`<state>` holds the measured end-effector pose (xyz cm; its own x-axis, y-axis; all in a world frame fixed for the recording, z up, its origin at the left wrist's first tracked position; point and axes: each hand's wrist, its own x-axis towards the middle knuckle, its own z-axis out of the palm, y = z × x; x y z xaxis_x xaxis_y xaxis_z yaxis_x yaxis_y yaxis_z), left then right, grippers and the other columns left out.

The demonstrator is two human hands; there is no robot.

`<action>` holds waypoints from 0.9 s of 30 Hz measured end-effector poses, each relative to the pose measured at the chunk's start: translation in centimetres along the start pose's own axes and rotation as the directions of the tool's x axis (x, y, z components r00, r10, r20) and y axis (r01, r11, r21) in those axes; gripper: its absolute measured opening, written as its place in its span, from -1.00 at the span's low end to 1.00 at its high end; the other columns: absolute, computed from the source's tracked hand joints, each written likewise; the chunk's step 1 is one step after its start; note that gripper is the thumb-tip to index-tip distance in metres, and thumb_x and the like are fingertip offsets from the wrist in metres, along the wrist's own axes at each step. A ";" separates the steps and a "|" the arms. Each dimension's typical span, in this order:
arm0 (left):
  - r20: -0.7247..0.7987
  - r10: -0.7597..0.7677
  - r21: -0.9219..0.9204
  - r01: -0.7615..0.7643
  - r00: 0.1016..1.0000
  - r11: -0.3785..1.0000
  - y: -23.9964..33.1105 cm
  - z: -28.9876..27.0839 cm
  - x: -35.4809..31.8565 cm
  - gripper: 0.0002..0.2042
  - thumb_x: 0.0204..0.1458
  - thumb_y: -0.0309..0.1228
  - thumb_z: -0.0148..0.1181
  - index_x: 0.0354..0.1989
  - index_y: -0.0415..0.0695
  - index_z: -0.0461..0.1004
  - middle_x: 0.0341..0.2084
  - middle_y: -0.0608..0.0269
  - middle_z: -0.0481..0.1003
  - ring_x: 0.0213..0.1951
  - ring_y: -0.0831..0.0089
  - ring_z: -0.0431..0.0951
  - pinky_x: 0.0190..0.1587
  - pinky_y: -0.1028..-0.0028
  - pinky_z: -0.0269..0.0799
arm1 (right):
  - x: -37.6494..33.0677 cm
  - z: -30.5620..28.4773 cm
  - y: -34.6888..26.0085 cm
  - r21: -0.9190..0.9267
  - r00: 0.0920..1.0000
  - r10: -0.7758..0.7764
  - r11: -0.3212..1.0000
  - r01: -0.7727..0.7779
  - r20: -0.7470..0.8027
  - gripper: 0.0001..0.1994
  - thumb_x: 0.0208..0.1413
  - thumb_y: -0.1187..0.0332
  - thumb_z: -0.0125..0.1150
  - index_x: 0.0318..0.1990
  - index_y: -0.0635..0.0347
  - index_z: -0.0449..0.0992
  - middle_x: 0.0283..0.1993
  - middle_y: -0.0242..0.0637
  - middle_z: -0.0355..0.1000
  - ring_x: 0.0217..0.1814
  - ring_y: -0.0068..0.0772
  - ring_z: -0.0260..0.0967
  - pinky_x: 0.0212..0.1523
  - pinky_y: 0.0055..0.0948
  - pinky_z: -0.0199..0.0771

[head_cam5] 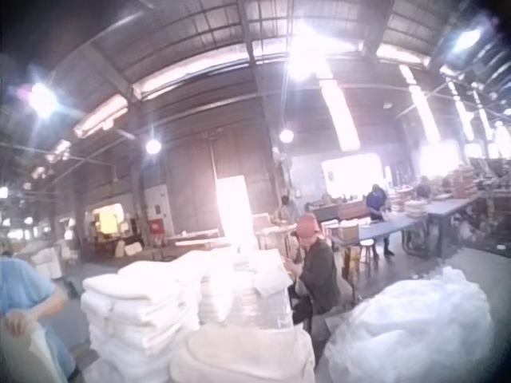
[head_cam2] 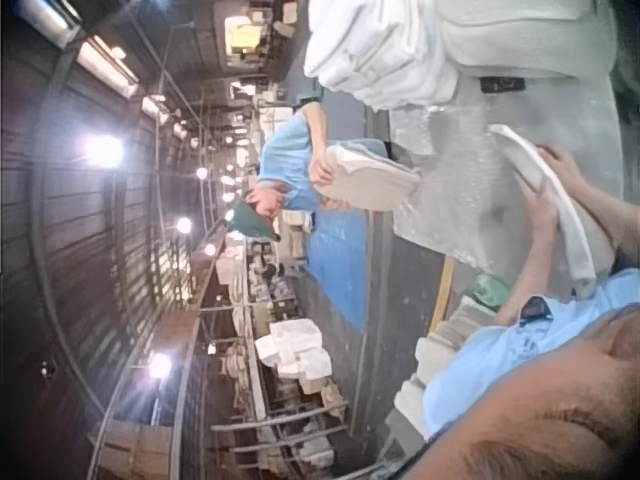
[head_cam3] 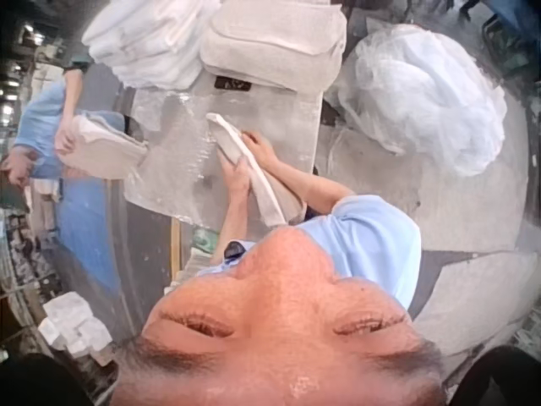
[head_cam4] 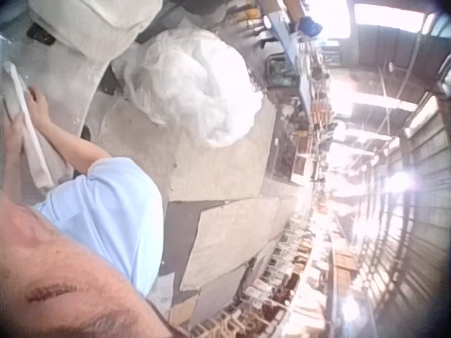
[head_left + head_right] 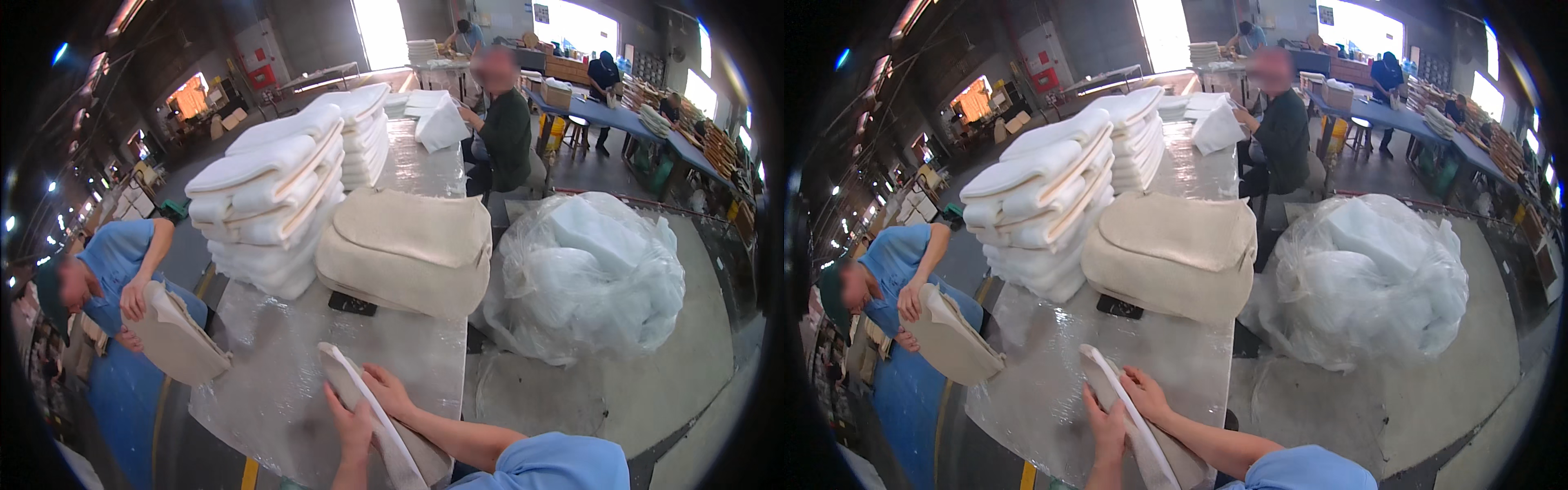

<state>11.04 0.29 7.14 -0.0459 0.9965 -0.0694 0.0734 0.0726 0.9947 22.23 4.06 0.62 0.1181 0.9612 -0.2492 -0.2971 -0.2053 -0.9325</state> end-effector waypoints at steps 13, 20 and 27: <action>0.164 0.035 0.448 -0.106 0.986 0.888 3.1 -1.8 8.1 -0.15 0.10 -0.40 0.45 0.53 -0.35 0.12 0.34 -0.21 0.41 0.38 0.01 0.44 0.41 0.19 0.35 | 9.1 2.3 -7.2 -0.457 0.954 -0.150 0.851 0.258 0.260 -0.61 0.19 0.28 0.28 0.19 -0.06 0.70 0.13 0.01 0.57 0.19 0.09 0.54 0.21 -0.14 0.53; 0.061 0.005 0.670 -0.044 0.998 0.741 5.8 0.0 6.6 -0.02 0.04 -0.38 0.49 0.56 -0.42 0.00 0.46 -0.36 0.22 0.50 -0.18 0.25 0.51 0.09 0.22 | 9.2 3.7 -6.1 -0.360 0.936 -0.308 0.865 0.350 0.169 -0.77 0.22 0.22 0.39 -0.04 0.06 0.76 0.04 -0.12 0.60 0.05 -0.02 0.60 0.07 -0.20 0.58; -0.055 0.039 0.601 0.002 0.998 0.799 3.5 -2.6 9.1 -0.33 0.15 -0.43 0.34 0.43 -0.31 0.23 0.18 -0.22 0.56 0.21 -0.14 0.59 0.25 0.05 0.48 | 9.9 3.8 -6.2 -0.354 0.945 -0.264 0.879 0.318 0.193 -0.78 0.28 0.26 0.36 -0.04 0.16 0.74 0.06 -0.14 0.63 0.06 -0.08 0.61 0.09 -0.25 0.57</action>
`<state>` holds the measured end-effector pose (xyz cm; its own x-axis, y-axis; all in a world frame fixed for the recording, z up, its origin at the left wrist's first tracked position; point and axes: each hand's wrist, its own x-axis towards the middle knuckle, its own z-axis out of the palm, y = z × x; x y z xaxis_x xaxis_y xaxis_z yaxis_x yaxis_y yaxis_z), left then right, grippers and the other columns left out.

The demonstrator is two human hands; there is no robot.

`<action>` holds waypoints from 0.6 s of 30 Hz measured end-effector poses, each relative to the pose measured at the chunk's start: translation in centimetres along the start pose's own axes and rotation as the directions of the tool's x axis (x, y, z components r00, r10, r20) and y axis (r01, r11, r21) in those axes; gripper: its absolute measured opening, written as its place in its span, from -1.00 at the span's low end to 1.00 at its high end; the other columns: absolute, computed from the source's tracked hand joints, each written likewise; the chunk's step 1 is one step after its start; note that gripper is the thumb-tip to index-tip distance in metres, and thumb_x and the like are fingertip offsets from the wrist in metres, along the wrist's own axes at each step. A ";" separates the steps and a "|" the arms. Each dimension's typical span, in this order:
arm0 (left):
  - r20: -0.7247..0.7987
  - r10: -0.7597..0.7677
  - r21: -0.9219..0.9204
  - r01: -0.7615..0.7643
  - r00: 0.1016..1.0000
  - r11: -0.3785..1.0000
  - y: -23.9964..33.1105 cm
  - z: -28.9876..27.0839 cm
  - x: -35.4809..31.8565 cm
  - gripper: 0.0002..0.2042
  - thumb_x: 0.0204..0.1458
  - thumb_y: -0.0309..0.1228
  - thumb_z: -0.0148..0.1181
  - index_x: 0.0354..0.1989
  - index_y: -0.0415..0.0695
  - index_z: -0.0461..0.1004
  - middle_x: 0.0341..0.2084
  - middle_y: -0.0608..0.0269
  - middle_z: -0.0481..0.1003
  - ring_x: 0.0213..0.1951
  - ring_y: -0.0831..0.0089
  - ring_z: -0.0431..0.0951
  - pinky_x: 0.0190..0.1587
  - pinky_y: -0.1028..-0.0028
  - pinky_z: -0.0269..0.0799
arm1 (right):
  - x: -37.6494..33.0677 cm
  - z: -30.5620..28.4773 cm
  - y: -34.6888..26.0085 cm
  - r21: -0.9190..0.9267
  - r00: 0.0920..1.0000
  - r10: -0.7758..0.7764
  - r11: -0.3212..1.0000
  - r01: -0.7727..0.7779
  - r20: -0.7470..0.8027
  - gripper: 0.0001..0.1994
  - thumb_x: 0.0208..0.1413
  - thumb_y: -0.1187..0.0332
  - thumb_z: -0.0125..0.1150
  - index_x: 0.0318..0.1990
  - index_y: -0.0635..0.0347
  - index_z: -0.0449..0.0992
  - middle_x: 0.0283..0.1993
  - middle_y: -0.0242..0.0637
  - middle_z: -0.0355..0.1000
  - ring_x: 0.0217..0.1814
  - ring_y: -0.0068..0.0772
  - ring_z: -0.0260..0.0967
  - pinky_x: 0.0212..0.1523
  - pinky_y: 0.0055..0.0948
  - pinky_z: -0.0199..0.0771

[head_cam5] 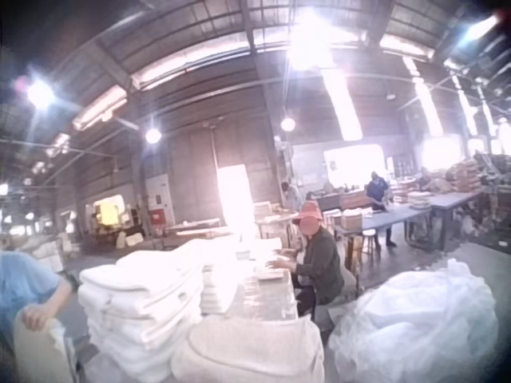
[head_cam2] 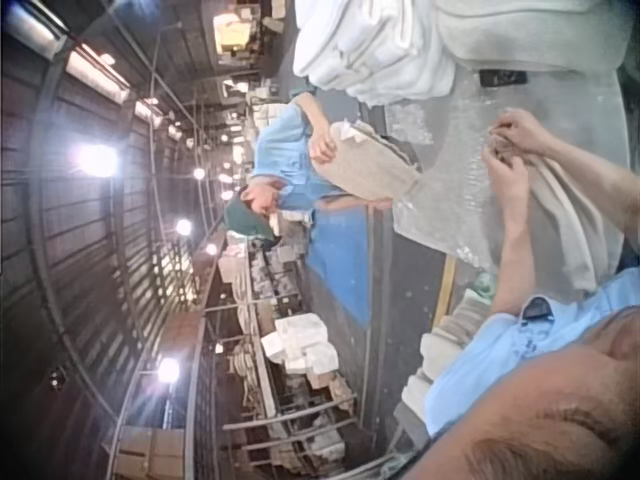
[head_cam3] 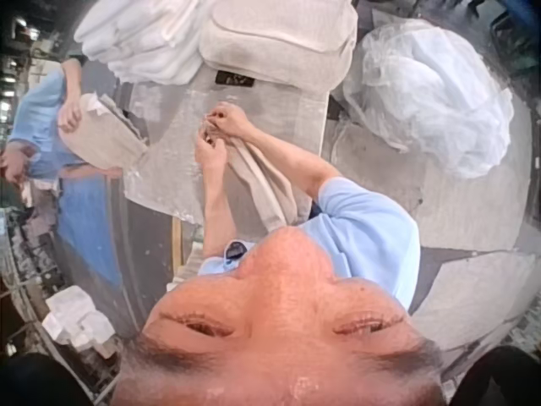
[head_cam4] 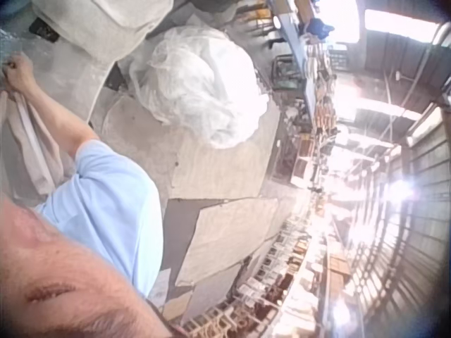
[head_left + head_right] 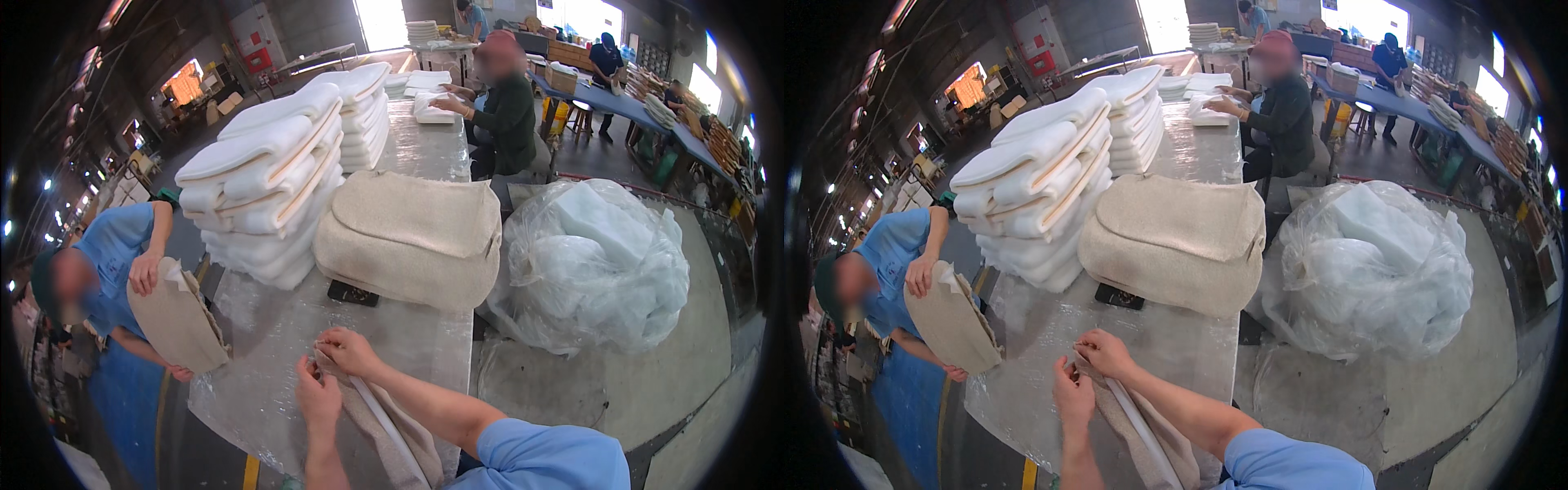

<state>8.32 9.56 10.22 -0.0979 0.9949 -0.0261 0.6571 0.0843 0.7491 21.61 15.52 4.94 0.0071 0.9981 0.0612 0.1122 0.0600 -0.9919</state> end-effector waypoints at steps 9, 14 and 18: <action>0.091 0.078 0.087 -0.086 0.993 0.993 2.2 -1.0 -1.1 -0.32 0.19 -0.31 0.38 0.44 -0.25 0.25 0.20 -0.21 0.54 0.22 -0.14 0.58 0.24 0.05 0.49 | 0.0 -0.9 -0.5 0.024 0.991 -0.119 0.993 0.118 0.056 -0.74 0.34 0.31 0.31 0.08 0.18 0.73 0.03 -0.15 0.68 0.03 -0.16 0.63 0.07 -0.25 0.58; 0.048 0.159 0.170 -0.165 0.986 0.972 3.7 0.4 -1.1 -0.22 0.18 -0.34 0.37 0.51 -0.29 0.10 0.39 -0.37 0.29 0.34 -0.26 0.43 0.35 -0.02 0.41 | 1.2 -2.8 0.1 0.143 0.942 0.146 0.970 -0.196 0.302 -0.71 0.42 0.28 0.28 0.14 0.20 0.72 -0.11 -0.33 0.70 -0.06 -0.54 0.52 0.07 -0.40 0.54; -0.020 0.145 0.215 -0.137 0.989 0.967 2.6 -0.1 0.5 -0.21 0.17 -0.39 0.35 0.52 -0.30 0.08 0.37 -0.38 0.30 0.34 -0.26 0.42 0.36 -0.02 0.39 | 1.6 -2.8 -1.3 0.146 0.944 0.069 0.982 -0.121 0.321 -0.72 0.39 0.30 0.32 0.09 0.27 0.73 -0.11 -0.29 0.71 -0.10 -0.51 0.53 0.00 -0.37 0.56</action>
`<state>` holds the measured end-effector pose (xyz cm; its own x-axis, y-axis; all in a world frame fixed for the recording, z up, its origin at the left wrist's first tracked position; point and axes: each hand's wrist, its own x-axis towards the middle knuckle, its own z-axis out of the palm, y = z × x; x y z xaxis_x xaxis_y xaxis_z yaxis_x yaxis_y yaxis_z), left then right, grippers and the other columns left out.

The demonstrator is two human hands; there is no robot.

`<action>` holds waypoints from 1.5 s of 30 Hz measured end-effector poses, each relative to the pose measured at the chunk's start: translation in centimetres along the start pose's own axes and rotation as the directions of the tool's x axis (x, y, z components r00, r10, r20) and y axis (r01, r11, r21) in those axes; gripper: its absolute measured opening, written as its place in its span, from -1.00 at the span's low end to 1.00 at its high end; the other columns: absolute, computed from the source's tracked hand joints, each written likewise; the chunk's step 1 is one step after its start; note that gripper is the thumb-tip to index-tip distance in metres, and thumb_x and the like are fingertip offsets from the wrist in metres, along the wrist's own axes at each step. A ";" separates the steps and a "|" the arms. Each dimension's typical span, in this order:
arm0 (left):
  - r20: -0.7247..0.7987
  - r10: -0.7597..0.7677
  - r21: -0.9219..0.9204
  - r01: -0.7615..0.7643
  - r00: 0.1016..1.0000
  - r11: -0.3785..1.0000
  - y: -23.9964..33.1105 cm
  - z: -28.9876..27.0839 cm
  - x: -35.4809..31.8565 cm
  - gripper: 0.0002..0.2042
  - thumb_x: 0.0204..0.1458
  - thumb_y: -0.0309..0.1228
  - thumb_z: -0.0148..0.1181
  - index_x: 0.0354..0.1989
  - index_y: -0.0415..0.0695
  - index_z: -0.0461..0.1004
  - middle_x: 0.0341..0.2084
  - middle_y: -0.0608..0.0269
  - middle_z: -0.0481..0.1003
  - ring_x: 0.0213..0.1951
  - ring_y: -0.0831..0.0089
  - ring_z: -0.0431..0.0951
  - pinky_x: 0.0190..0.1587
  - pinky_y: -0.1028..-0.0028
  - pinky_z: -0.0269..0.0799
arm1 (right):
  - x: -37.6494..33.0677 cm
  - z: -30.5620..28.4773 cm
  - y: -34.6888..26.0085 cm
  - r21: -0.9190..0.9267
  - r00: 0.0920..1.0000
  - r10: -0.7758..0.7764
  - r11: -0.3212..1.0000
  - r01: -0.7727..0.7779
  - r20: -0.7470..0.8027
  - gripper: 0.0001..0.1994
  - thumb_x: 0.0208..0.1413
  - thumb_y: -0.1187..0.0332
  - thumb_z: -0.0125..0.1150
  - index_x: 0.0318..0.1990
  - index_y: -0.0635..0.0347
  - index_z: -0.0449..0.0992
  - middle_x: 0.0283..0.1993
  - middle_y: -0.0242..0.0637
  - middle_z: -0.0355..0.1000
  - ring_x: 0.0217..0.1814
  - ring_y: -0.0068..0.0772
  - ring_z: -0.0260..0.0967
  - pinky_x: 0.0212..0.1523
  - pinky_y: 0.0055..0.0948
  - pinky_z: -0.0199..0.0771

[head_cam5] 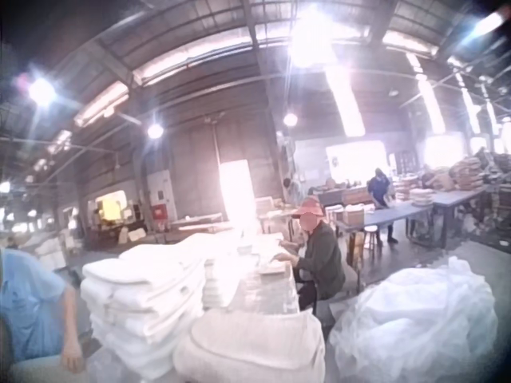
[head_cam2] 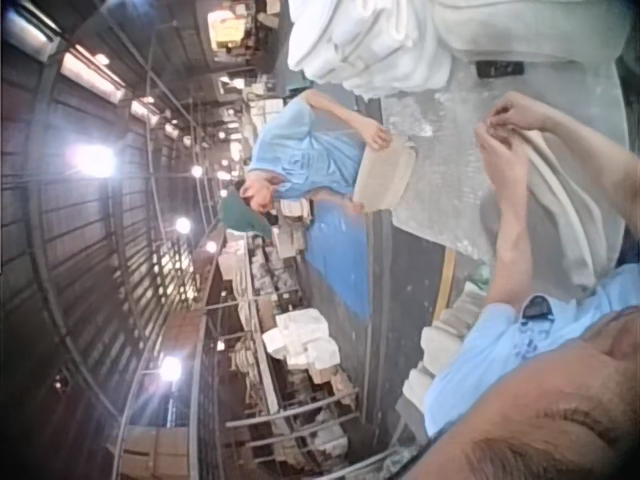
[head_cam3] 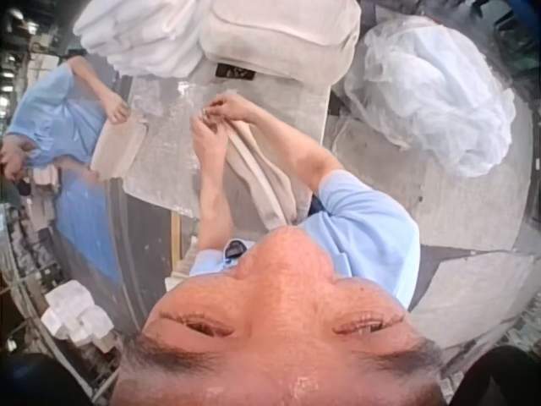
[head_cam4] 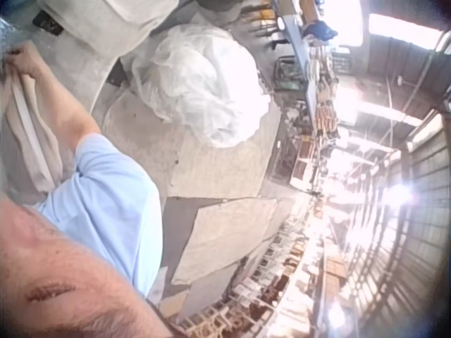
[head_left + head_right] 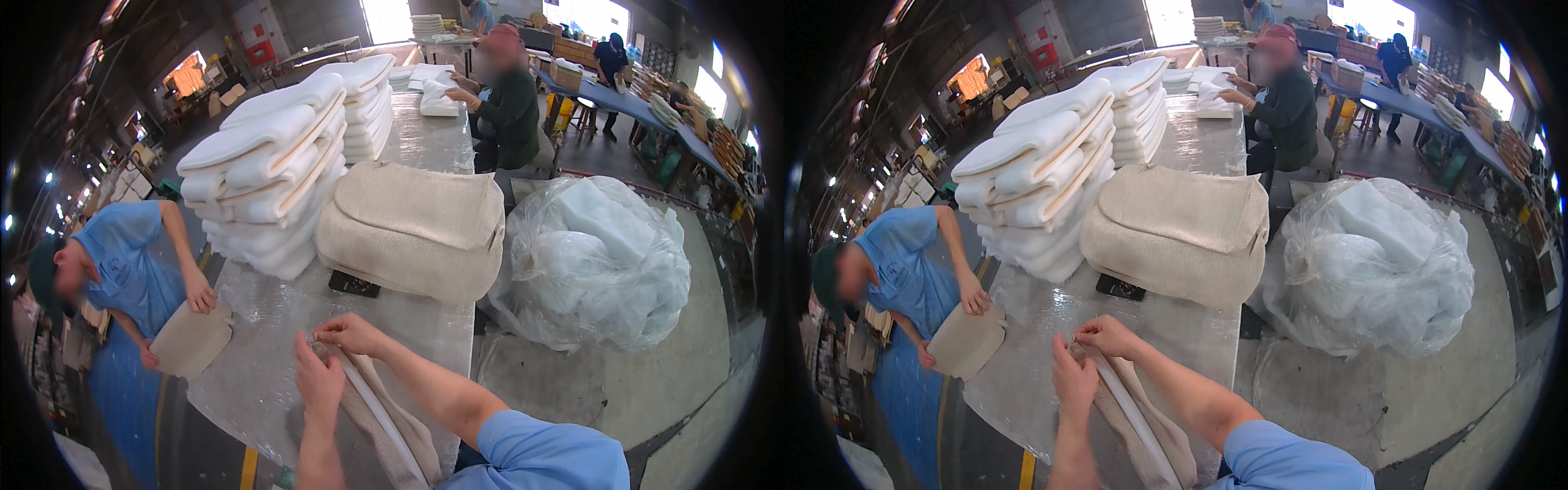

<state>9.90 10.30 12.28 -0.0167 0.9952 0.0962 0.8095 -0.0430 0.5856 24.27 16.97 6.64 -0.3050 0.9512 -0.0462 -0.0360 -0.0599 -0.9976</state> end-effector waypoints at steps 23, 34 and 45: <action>0.081 -0.071 -0.049 0.075 0.994 0.996 -0.2 -0.5 -2.4 -0.21 0.11 -0.39 0.37 0.49 -0.25 0.10 0.18 -0.38 0.52 0.21 -0.30 0.55 0.23 -0.03 0.48 | 0.2 3.3 1.6 -0.216 0.965 -0.194 0.964 0.154 -0.178 -0.69 0.01 0.42 0.34 -0.04 0.08 0.74 -0.01 -0.15 0.63 0.01 -0.13 0.62 0.05 -0.20 0.62; -0.039 -0.135 -0.240 0.121 0.990 0.963 -3.0 -1.2 0.1 -0.81 0.29 -0.39 0.23 -0.14 -0.30 0.62 -0.44 0.10 0.64 -0.37 0.41 0.61 -0.24 0.30 0.50 | -1.0 3.3 1.5 0.102 0.964 0.004 0.994 0.024 -0.266 -0.73 0.43 0.35 0.22 0.14 0.25 0.69 0.03 -0.30 0.67 0.06 -0.52 0.51 0.17 -0.45 0.48; -0.286 0.169 -0.052 -0.191 0.943 0.980 -2.7 0.4 1.8 -0.82 0.32 -0.39 0.22 -0.23 -0.27 0.60 -0.42 -0.05 0.60 -0.37 -0.01 0.58 -0.27 0.18 0.45 | -2.5 5.7 1.3 -0.156 0.845 -0.232 0.972 0.177 -0.481 -0.82 0.34 0.45 0.27 0.03 0.19 0.67 0.04 -0.23 0.67 0.05 -0.29 0.52 0.11 -0.34 0.50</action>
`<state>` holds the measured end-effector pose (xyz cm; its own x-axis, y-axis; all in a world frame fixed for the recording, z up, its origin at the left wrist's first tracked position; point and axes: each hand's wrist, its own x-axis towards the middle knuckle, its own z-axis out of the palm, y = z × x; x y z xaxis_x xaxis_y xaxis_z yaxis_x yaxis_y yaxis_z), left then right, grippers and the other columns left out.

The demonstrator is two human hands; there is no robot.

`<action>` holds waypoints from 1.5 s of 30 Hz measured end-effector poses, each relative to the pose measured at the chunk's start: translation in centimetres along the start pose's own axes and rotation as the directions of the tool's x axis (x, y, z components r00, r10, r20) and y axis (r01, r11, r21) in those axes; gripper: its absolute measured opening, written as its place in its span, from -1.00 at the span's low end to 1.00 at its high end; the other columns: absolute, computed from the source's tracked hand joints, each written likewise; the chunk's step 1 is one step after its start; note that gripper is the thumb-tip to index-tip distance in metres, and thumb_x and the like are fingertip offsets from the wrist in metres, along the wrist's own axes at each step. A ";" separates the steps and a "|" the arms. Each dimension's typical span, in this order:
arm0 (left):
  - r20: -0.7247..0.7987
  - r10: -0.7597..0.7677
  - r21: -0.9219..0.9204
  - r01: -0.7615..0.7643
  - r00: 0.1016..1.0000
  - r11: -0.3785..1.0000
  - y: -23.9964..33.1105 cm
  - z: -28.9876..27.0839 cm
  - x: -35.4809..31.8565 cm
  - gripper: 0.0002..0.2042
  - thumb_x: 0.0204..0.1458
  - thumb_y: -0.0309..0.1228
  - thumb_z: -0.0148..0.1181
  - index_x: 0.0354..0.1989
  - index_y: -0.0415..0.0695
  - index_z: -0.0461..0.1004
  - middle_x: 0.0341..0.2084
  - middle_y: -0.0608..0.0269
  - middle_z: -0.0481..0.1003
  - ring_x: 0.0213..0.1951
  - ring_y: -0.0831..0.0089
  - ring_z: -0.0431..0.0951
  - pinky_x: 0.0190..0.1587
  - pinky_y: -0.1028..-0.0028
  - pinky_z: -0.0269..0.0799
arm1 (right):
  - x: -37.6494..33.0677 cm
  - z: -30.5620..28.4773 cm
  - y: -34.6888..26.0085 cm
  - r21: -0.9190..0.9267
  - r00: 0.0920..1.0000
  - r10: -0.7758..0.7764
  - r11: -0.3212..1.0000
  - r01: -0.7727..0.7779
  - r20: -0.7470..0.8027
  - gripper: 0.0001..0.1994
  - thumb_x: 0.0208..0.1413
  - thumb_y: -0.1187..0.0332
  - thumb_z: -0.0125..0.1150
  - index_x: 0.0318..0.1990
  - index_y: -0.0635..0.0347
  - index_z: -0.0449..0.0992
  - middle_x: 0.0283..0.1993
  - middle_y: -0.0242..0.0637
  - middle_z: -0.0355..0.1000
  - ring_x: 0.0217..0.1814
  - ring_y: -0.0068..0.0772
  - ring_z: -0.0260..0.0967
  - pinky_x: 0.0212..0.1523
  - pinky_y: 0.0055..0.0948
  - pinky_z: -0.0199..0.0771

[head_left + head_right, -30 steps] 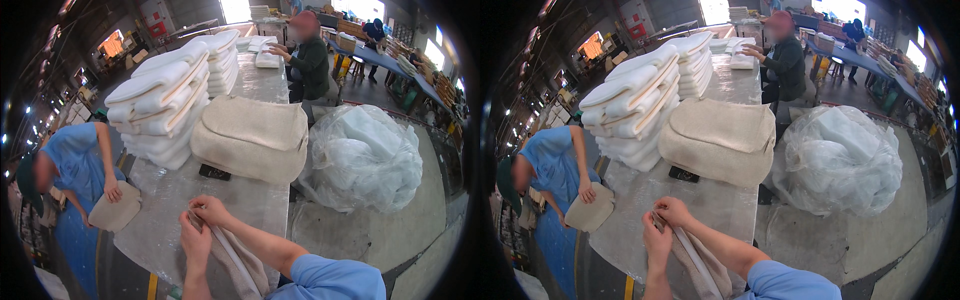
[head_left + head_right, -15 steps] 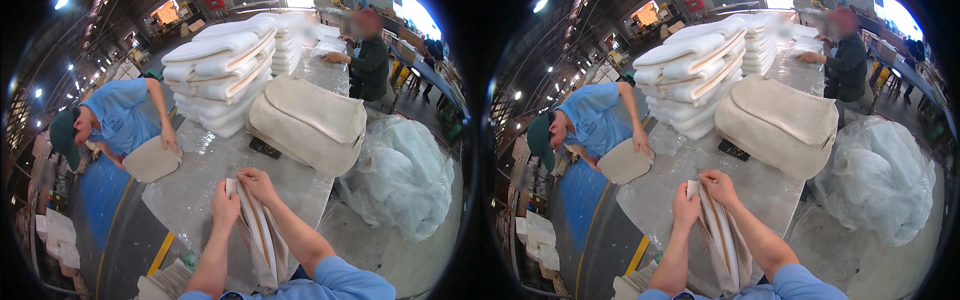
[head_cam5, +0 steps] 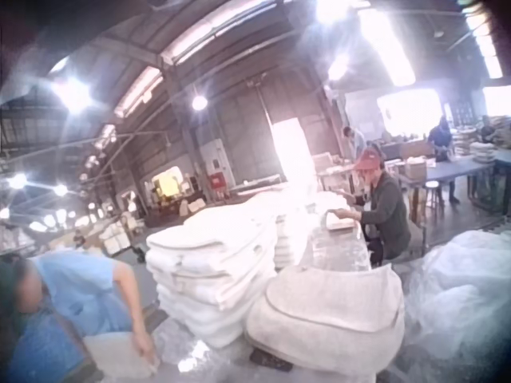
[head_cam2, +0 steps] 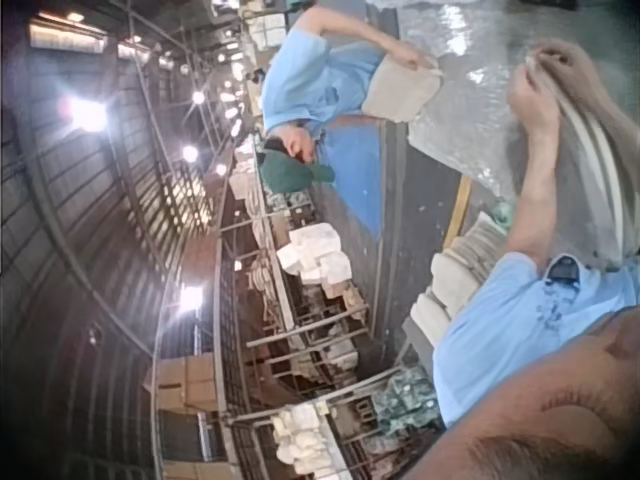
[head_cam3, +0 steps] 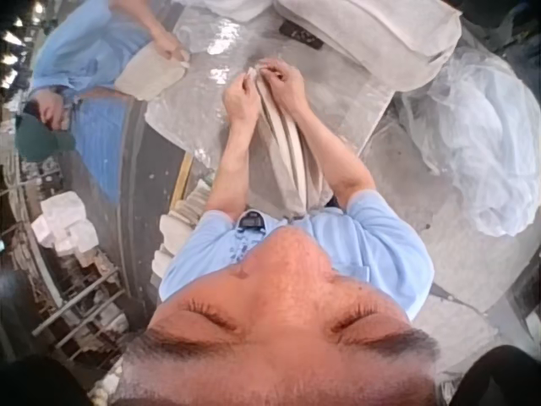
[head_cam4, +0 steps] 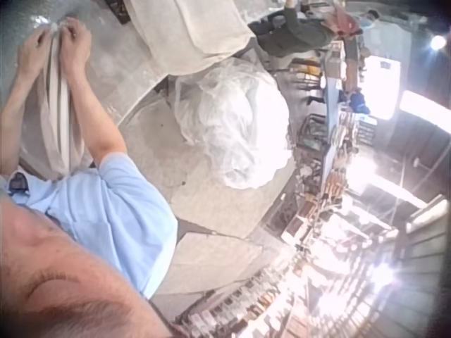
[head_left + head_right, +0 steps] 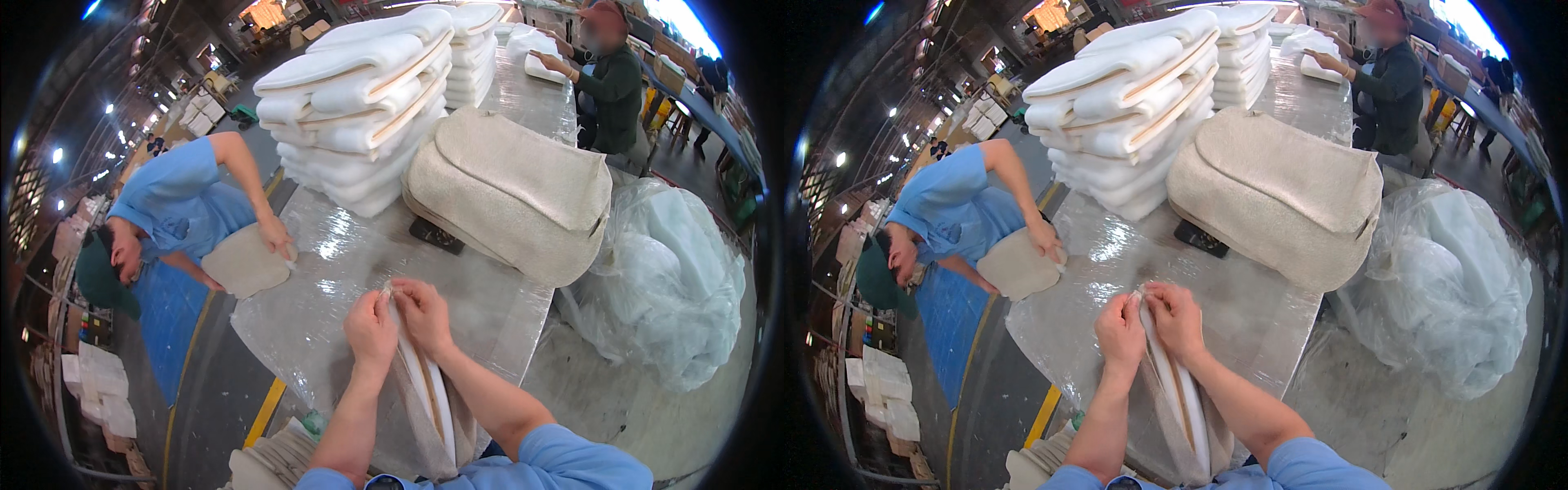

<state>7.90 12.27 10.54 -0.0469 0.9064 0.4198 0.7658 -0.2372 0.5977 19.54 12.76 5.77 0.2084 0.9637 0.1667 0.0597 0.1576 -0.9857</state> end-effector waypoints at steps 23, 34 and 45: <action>0.322 -0.345 -0.661 0.470 0.882 0.585 -4.2 1.8 3.5 -0.75 0.44 -0.32 0.11 -0.22 -0.25 0.52 -0.22 0.19 0.56 -0.01 0.35 0.59 0.05 0.32 0.53 | 0.4 -0.8 1.1 0.000 0.994 -0.081 0.997 0.081 0.074 -0.82 0.29 0.49 0.32 -0.04 0.05 0.75 -0.21 -0.25 0.56 -0.01 -0.24 0.44 0.05 -0.32 0.51; 0.872 -0.033 -0.316 0.613 0.489 0.724 -5.0 4.4 7.9 -0.77 0.32 -0.37 0.25 -0.01 -0.24 0.69 -0.11 0.15 0.70 -0.08 0.56 0.57 0.06 0.49 0.44 | -1.5 -1.5 1.9 0.128 0.988 -0.106 0.987 0.092 0.109 -0.71 0.17 0.66 0.27 -0.06 0.06 0.72 -0.21 -0.31 0.61 -0.17 -0.22 0.54 -0.08 -0.29 0.54; 0.462 -0.206 -0.711 0.499 0.863 0.495 -5.6 8.6 1.0 -0.27 0.55 0.15 -0.37 0.11 -0.27 0.62 -0.07 0.16 0.67 -0.15 0.50 0.55 -0.07 0.43 0.47 | -0.9 -2.4 1.2 0.132 0.992 -0.122 0.984 0.116 0.040 -0.76 0.16 0.68 0.29 -0.14 0.12 0.74 -0.21 -0.31 0.70 -0.32 -0.35 0.51 -0.21 -0.37 0.49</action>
<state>9.05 17.46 1.75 0.0976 0.9923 -0.0764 -0.1006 0.0862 0.9912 21.76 11.58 4.53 0.1602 0.9451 0.2847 -0.0461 0.2953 -0.9543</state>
